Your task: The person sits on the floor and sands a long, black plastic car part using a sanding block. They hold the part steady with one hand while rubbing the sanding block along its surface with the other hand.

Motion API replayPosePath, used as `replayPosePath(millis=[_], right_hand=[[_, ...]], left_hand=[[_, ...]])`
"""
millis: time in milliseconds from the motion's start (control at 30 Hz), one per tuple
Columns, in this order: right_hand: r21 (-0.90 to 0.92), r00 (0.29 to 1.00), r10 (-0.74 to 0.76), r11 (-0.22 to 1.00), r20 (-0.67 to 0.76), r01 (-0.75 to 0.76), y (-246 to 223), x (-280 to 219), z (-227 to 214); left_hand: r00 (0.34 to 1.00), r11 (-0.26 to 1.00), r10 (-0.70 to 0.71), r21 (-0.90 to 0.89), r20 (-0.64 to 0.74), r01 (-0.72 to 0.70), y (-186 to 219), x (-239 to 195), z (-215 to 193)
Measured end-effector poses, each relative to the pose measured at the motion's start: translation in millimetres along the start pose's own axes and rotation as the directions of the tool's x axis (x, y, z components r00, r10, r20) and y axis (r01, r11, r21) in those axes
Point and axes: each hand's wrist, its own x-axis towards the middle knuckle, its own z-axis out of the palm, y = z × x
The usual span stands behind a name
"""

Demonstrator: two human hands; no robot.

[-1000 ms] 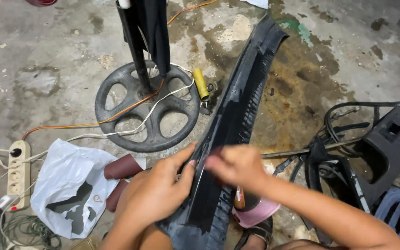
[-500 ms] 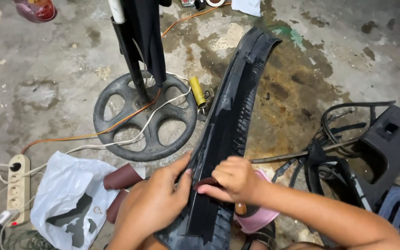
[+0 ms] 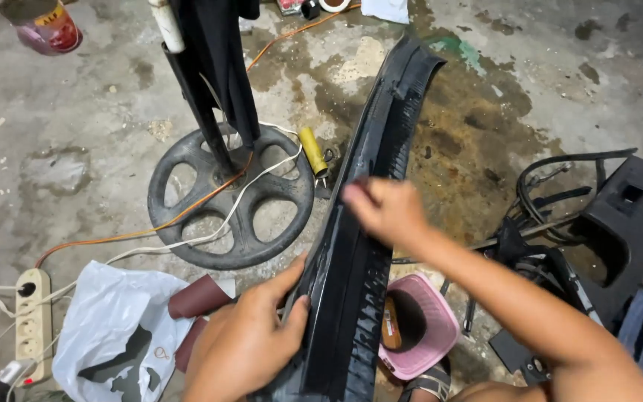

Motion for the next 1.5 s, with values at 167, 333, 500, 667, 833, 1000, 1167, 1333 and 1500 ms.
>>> replayPosePath(millis=[167, 333, 500, 667, 833, 1000, 1167, 1333, 1500], right_hand=[[-0.158, 0.965, -0.251, 0.959, -0.074, 0.237, 51, 0, 14], [-0.135, 0.996, 0.085, 0.987, -0.032, -0.089, 33, 9, -11], [0.209, 0.966, -0.222, 0.959, 0.133, 0.191, 50, 4, -36], [0.372, 0.873, -0.255, 0.924, 0.416, 0.093, 36, -11, -35], [0.331, 0.825, -0.351, 0.919, 0.443, 0.214, 14, -20, -36], [0.417, 0.797, -0.443, 0.868, 0.409, 0.268, -20, -31, -45], [0.459, 0.726, -0.523, 0.830, 0.446, 0.316, -58, -44, -59], [0.462, 0.614, -0.540, 0.834, 0.576, 0.301, -93, -56, -72], [0.511, 0.550, -0.602, 0.794, 0.579, 0.331, -115, -67, -75]], left_hand=[[0.999, 1.000, -0.028, -0.012, 0.016, 0.028, 0, 1, -4], [0.999, 0.995, -0.049, -0.082, 0.009, 0.050, -4, 0, -5], [0.999, 0.985, -0.017, -0.170, 0.040, 0.023, -7, -4, -11], [0.998, 0.963, 0.061, -0.263, 0.019, -0.054, -10, 2, -12], [0.998, 0.962, 0.053, -0.271, 0.044, -0.040, -8, -7, -15], [0.988, 0.915, 0.156, -0.375, -0.018, -0.151, -4, -7, -15], [0.987, 0.911, 0.157, -0.382, -0.029, -0.156, -8, -5, -12], [0.944, 0.870, 0.301, -0.366, -0.133, -0.329, -28, 22, 10], [0.982, 0.923, 0.182, -0.334, -0.056, -0.190, -22, 13, 4]])
